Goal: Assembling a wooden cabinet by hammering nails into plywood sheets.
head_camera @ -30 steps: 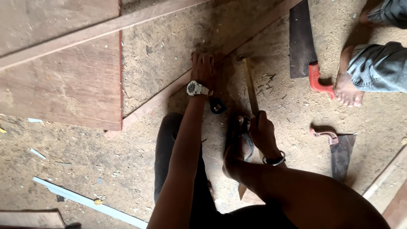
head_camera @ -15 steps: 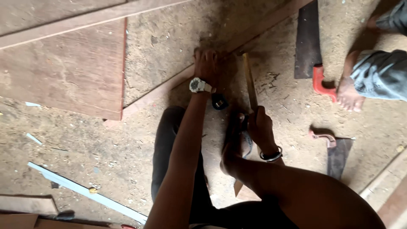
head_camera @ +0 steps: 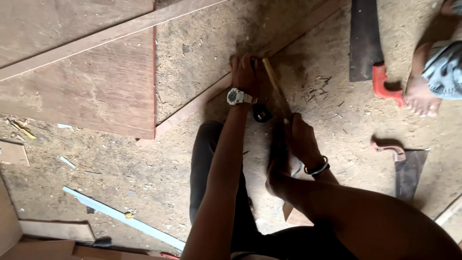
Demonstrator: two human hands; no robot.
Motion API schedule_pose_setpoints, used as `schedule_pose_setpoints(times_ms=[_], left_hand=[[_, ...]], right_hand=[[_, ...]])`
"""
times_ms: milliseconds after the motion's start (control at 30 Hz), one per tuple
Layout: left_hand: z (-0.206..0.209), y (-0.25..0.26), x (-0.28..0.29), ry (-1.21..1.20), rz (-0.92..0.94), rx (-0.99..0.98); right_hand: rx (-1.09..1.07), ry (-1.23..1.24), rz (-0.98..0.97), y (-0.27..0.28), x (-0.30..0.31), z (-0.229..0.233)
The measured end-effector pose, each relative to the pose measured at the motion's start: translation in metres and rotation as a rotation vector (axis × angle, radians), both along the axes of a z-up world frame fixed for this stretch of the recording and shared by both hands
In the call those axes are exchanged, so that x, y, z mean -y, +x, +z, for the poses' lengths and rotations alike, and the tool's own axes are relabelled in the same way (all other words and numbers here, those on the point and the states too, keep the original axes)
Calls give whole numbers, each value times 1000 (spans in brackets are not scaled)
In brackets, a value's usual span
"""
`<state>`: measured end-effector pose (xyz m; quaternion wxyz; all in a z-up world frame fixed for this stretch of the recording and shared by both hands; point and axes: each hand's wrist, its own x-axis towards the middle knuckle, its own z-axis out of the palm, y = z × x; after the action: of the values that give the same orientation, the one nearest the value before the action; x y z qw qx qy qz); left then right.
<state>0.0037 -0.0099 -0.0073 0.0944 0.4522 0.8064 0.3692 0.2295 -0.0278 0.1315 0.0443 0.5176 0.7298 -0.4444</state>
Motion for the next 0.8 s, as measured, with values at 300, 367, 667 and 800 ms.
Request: schedule_pose_setpoints(times_ms=[300,367,667,800], left_hand=[[-1,-3,0,19,27,-1],[-1,0,3,-61,7,56],[0,1,4,14,37,1],[-5,-2,4,6,26,5]], right_hand=[[19,29,50,-4,-2,8],[22,55,79,-4,-1,8],[26,154,156,-4,4,6],[35,161,161,-1,3,-7]])
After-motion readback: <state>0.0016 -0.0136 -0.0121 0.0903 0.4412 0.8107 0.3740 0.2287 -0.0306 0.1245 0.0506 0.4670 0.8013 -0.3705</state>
